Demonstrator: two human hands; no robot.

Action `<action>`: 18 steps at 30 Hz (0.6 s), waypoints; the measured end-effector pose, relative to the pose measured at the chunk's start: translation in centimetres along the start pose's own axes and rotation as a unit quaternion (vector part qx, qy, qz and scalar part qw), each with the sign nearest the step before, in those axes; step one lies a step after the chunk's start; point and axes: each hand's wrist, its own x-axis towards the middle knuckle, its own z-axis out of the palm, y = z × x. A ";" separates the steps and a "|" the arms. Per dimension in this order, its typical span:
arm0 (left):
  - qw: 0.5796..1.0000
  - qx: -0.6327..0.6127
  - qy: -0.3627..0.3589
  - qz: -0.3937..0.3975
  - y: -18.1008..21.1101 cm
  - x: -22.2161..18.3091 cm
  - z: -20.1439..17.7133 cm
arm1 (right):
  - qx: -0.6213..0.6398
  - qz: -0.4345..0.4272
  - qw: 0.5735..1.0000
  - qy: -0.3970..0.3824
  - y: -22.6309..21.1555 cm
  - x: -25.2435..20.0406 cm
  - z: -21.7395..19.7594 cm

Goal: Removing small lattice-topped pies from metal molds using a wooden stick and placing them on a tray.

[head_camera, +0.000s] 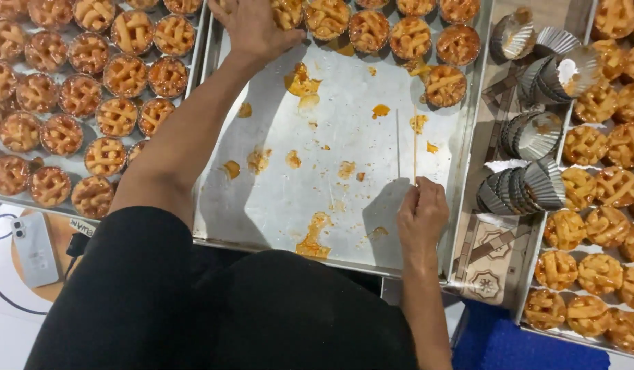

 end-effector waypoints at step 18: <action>0.997 -0.031 0.071 0.009 -2.5 2.8 6.5 | -0.015 -0.026 0.999 0.018 -0.1 0.2 -0.4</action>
